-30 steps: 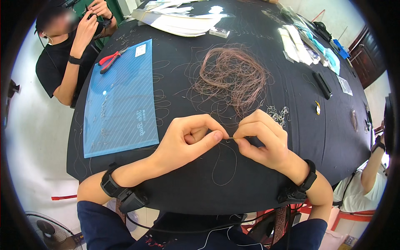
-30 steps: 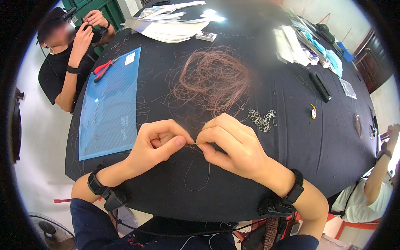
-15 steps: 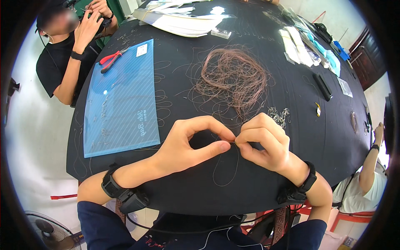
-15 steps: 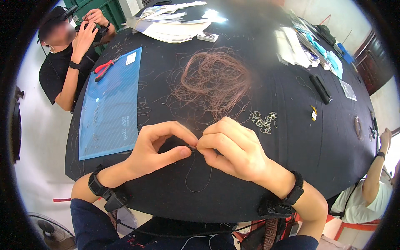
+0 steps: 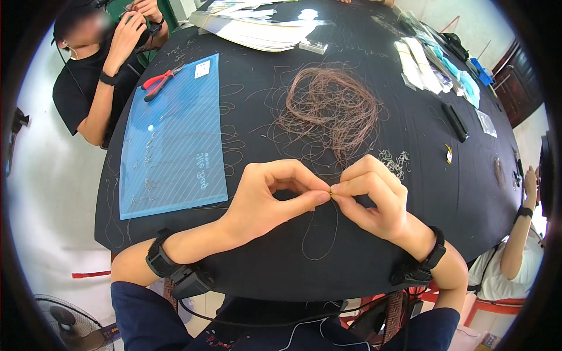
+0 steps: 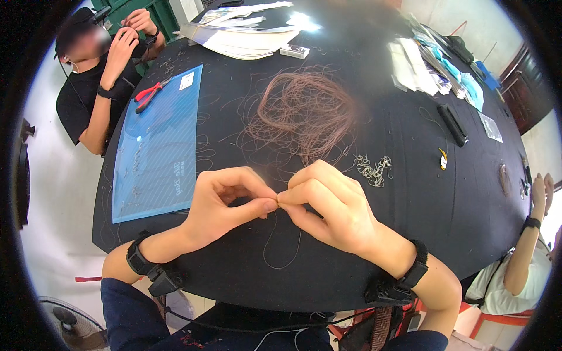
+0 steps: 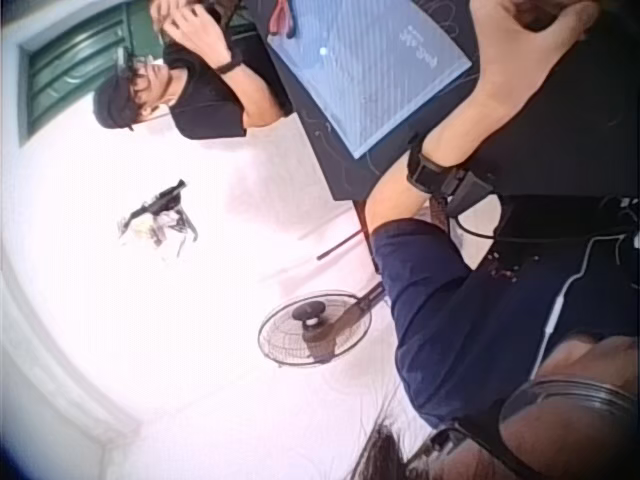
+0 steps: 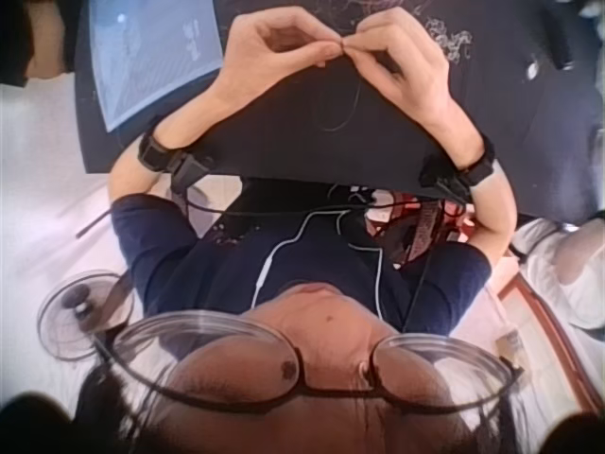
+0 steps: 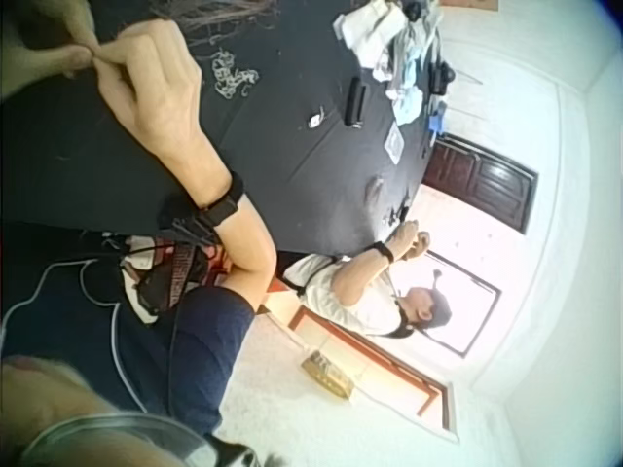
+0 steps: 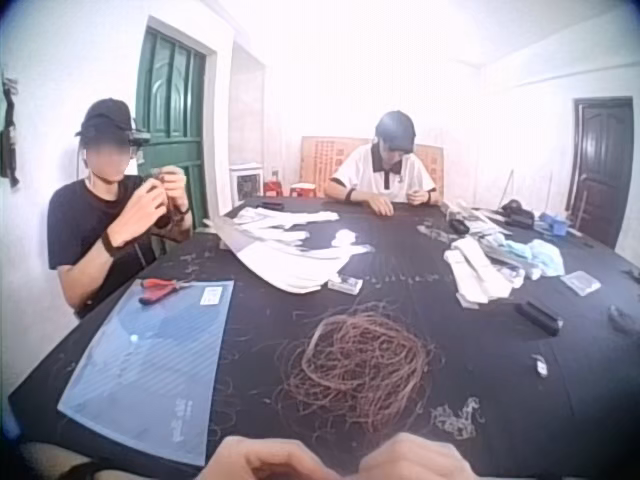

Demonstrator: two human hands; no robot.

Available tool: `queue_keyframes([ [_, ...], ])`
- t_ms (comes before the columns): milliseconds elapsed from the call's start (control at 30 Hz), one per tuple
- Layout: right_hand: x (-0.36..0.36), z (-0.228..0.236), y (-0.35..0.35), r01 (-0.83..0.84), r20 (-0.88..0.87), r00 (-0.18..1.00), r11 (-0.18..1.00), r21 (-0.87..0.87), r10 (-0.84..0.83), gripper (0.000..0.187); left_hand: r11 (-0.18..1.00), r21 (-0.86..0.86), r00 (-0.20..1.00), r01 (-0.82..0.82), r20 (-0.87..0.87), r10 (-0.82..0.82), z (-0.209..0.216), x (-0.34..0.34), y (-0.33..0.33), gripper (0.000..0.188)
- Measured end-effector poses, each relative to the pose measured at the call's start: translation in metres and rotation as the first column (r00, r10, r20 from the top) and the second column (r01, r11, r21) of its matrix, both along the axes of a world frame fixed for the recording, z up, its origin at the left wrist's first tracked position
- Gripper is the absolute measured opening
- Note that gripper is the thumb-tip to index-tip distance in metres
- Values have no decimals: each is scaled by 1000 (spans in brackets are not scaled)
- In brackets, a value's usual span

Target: The recorder is assembling small fishing tackle components including a hook and weight using thin line.

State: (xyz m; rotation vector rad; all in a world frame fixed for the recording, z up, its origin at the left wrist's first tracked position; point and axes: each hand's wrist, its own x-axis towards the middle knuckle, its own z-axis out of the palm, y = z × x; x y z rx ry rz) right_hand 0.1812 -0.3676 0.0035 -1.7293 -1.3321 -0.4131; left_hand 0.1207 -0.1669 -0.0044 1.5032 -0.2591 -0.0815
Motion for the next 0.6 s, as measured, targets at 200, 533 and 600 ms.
queue_keyframes([
  [200,1,-1,-1,-22,-36,999,1000,-2,22,24,994,81,986,-75,154,62,-1,0,-2,9],
  [533,0,0,-2,-20,-103,995,999,-32,17,26,987,130,986,-95,148,76,1,-1,-1,7],
  [600,0,1,-2,-25,-111,994,999,-36,21,25,982,160,987,-96,139,74,3,-1,0,8],
])
